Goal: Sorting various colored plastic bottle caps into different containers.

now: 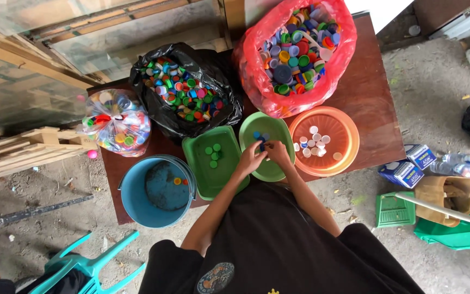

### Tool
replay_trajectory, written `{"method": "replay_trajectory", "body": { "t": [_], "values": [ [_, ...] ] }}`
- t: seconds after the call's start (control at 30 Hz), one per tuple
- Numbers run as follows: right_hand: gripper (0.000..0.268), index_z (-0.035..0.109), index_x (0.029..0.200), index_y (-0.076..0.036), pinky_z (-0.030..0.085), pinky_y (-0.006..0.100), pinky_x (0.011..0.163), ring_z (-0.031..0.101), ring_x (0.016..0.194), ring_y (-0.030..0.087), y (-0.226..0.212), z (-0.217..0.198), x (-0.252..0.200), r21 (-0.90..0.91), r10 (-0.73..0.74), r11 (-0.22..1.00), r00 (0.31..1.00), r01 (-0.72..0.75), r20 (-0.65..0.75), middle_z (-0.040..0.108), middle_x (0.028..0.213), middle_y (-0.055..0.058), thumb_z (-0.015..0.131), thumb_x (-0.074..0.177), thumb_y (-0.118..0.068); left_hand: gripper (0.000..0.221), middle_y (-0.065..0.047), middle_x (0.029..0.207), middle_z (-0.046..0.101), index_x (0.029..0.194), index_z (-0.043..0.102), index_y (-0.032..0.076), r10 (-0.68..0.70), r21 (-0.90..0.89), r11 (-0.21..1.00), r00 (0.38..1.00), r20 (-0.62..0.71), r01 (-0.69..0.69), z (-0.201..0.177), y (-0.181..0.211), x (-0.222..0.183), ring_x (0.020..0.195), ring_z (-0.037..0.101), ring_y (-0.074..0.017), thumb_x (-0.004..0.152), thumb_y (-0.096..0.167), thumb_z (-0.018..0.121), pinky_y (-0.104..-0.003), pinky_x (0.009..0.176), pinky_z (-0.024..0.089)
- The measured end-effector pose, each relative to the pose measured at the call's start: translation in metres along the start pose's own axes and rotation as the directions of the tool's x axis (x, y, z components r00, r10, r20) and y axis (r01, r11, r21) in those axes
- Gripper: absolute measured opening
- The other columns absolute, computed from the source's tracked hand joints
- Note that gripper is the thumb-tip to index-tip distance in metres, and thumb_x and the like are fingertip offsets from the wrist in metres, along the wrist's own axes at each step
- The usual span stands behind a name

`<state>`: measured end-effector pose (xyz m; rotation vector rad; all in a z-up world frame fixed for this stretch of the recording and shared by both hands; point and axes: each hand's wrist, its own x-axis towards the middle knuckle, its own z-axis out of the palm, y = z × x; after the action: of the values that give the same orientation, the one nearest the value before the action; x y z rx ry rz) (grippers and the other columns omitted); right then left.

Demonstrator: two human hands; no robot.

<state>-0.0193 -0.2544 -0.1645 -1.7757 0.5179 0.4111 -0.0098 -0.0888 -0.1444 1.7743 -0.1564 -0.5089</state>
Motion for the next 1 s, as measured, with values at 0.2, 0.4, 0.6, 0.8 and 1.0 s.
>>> {"method": "replay_trajectory", "body": {
  "t": [0.2, 0.4, 0.6, 0.8, 1.0],
  "values": [
    [0.027, 0.077, 0.112, -0.002, 0.058, 0.036, 0.067, 0.076, 0.076, 0.023, 0.042, 0.006, 0.024, -0.215, -0.232, 0.954, 0.969, 0.209, -0.086, 0.077, 0.086, 0.018, 0.072, 0.091, -0.018, 0.069, -0.026, 0.134, 0.065, 0.144, 0.051, -0.002, -0.021, 0.155, 0.988, 0.995, 0.094, 0.006, 0.016, -0.017, 0.016, 0.124, 0.065, -0.0340, 0.088, 0.030, 0.076, -0.039, 0.104, 0.052],
    [0.026, 0.071, 0.113, -0.004, 0.060, 0.039, 0.065, 0.075, 0.072, 0.024, -0.022, -0.002, -0.009, -0.038, -0.007, 0.999, 0.997, 0.004, -0.082, 0.076, 0.088, 0.016, 0.068, 0.090, -0.016, 0.079, -0.027, 0.136, 0.062, 0.148, 0.043, -0.001, -0.156, 0.173, 0.974, 0.986, 0.051, 0.146, 0.013, -0.019, 0.022, 0.125, 0.063, -0.0348, 0.084, 0.032, 0.075, -0.039, 0.105, 0.049],
    [0.027, 0.072, 0.115, -0.006, 0.053, 0.039, 0.061, 0.068, 0.064, 0.025, -0.029, 0.002, -0.010, -0.282, -0.385, 0.902, 0.905, 0.327, -0.180, 0.068, 0.074, 0.014, 0.070, 0.088, -0.009, 0.045, -0.029, 0.140, 0.058, 0.127, 0.062, 0.003, 0.349, 0.413, 0.862, 0.935, -0.066, -0.293, -0.011, 0.025, -0.009, 0.128, 0.059, -0.0431, 0.087, 0.018, 0.077, -0.045, 0.106, 0.048],
    [0.024, 0.071, 0.114, -0.006, 0.053, 0.038, 0.061, 0.064, 0.062, 0.022, -0.122, 0.018, -0.036, -0.208, -0.528, 0.838, 0.846, 0.505, -0.074, 0.067, 0.072, 0.010, 0.071, 0.090, -0.005, 0.023, -0.015, 0.126, 0.067, 0.116, 0.067, 0.008, 0.384, 0.221, 0.921, 0.840, -0.382, -0.321, -0.099, 0.106, -0.015, 0.103, 0.073, -0.0283, 0.095, -0.001, 0.065, -0.033, 0.078, 0.063],
    [0.025, 0.067, 0.118, -0.005, 0.059, 0.033, 0.070, 0.072, 0.078, 0.016, -0.168, 0.057, -0.015, -0.042, -0.683, 0.724, 0.724, 0.689, 0.096, 0.073, 0.086, 0.009, 0.069, 0.093, -0.004, 0.032, -0.012, 0.114, 0.064, 0.122, 0.060, 0.010, 0.440, 0.392, 0.885, 0.728, -0.526, -0.252, -0.204, 0.051, 0.047, 0.096, 0.069, -0.0279, 0.095, -0.007, 0.062, -0.031, 0.075, 0.065]
  ]
}}
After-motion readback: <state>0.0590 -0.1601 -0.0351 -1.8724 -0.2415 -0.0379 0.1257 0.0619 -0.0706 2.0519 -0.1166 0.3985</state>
